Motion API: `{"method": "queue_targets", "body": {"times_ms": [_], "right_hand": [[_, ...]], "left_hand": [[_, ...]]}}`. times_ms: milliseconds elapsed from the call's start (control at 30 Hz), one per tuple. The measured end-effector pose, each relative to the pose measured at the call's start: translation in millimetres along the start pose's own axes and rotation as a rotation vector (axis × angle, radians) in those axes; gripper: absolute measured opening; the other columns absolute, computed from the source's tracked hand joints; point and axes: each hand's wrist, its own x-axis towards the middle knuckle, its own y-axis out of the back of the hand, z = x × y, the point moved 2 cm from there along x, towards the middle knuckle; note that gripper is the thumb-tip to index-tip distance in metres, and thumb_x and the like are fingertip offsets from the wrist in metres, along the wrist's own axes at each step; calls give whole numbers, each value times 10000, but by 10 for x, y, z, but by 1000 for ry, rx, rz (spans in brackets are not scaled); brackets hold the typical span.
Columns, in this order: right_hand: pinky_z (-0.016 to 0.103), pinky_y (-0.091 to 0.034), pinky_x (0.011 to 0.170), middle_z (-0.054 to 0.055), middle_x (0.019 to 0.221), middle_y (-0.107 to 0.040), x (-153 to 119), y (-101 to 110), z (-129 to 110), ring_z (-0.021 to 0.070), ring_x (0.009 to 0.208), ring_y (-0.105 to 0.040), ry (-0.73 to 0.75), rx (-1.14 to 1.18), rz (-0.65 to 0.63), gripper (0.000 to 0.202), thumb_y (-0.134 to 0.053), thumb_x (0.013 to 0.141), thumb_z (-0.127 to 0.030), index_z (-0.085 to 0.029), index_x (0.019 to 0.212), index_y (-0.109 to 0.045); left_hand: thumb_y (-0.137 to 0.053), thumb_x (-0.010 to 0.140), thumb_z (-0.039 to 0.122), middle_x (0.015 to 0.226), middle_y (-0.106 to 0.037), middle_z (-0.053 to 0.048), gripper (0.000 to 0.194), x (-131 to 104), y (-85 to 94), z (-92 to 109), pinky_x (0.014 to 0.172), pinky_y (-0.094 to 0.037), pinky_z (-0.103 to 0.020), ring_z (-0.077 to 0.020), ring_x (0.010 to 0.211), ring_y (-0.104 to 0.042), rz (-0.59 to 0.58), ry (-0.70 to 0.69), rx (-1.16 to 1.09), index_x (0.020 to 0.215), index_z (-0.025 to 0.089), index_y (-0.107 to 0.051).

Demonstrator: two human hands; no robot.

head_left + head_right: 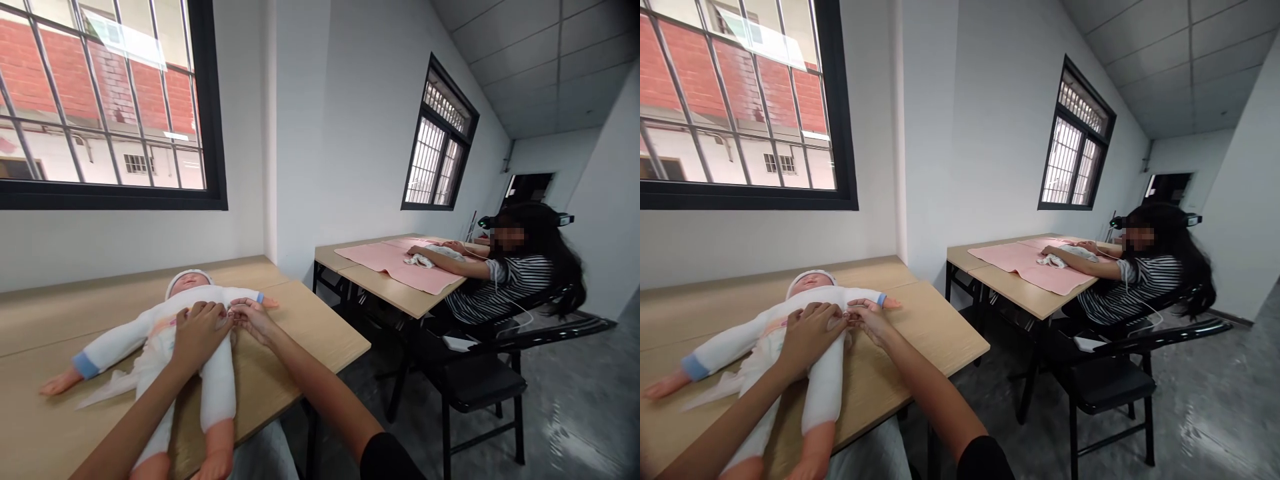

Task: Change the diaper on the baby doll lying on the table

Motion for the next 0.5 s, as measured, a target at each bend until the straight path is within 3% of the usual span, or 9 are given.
{"method": "queue_targets", "body": {"times_ms": [500], "right_hand": [[188, -443, 616, -13, 722, -624, -72, 40, 129, 96, 649, -574, 26, -15, -18, 299, -773, 579, -239, -169, 798, -582]], "left_hand": [[-453, 897, 310, 936, -686, -77, 210, -94, -43, 73, 964, -335, -484, -262, 1028, -560, -9, 52, -35, 829, 193, -613]]}}
